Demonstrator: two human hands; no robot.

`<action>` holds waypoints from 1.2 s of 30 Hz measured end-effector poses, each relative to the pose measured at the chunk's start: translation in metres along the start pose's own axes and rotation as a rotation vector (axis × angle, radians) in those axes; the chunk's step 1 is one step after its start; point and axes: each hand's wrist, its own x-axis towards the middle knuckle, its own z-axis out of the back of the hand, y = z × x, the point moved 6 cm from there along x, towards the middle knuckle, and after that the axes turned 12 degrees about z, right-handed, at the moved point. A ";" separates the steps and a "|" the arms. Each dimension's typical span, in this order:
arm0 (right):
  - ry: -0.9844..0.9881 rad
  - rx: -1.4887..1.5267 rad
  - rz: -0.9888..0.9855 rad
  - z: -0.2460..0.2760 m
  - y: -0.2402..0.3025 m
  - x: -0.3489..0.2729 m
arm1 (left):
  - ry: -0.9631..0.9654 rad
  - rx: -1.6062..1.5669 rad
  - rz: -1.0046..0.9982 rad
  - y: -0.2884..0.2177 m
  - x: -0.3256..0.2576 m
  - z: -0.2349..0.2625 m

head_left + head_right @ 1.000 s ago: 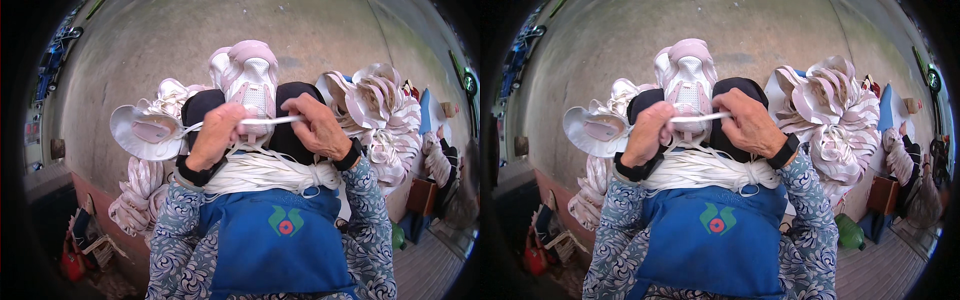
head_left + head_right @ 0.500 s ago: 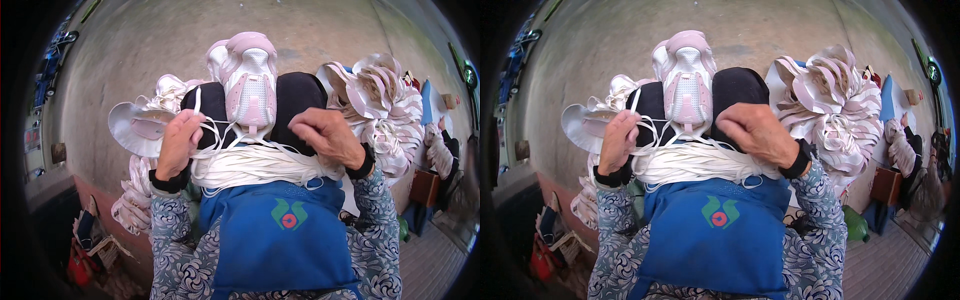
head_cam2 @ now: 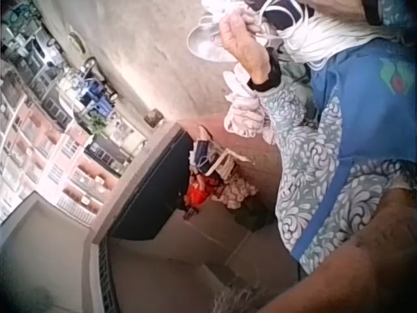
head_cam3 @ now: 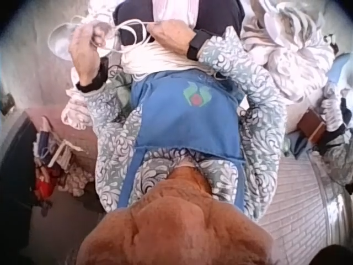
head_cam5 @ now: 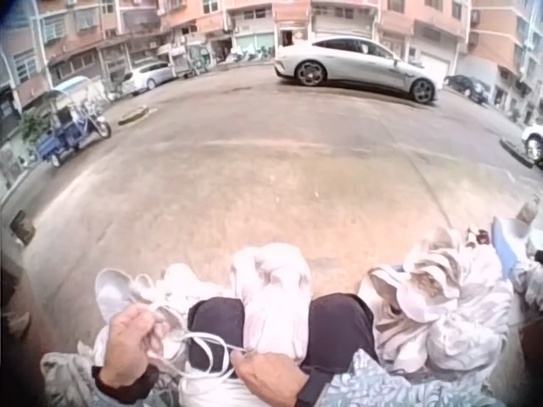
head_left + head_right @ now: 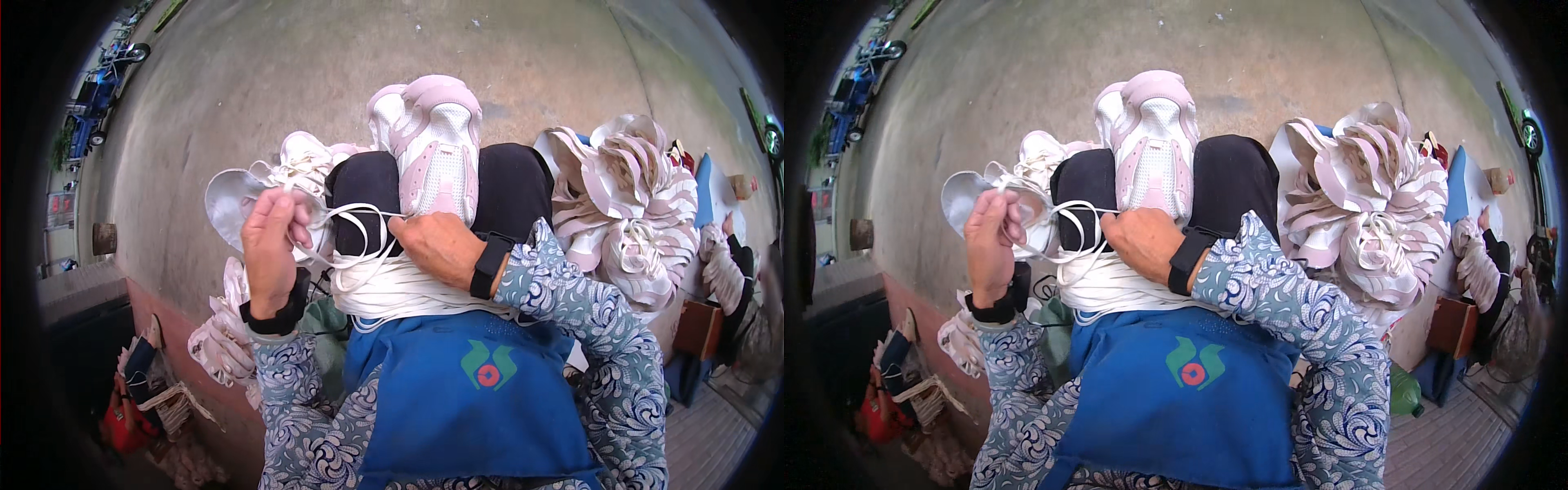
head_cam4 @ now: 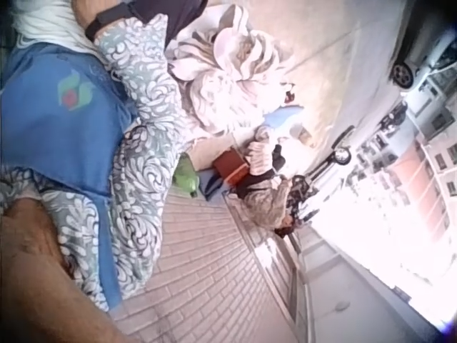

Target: Lacing multiple pairs of pink and white sneakers outdoors.

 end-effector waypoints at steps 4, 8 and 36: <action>0.045 0.068 -0.012 -0.008 -0.002 -0.002 | 0.166 -0.027 0.103 0.001 0.003 -0.012; -0.087 0.099 -0.047 0.015 0.000 -0.008 | 0.199 0.010 0.075 0.007 0.014 -0.042; -0.502 0.094 -0.338 0.103 -0.082 -0.052 | 0.265 0.679 -0.327 0.011 0.045 -0.133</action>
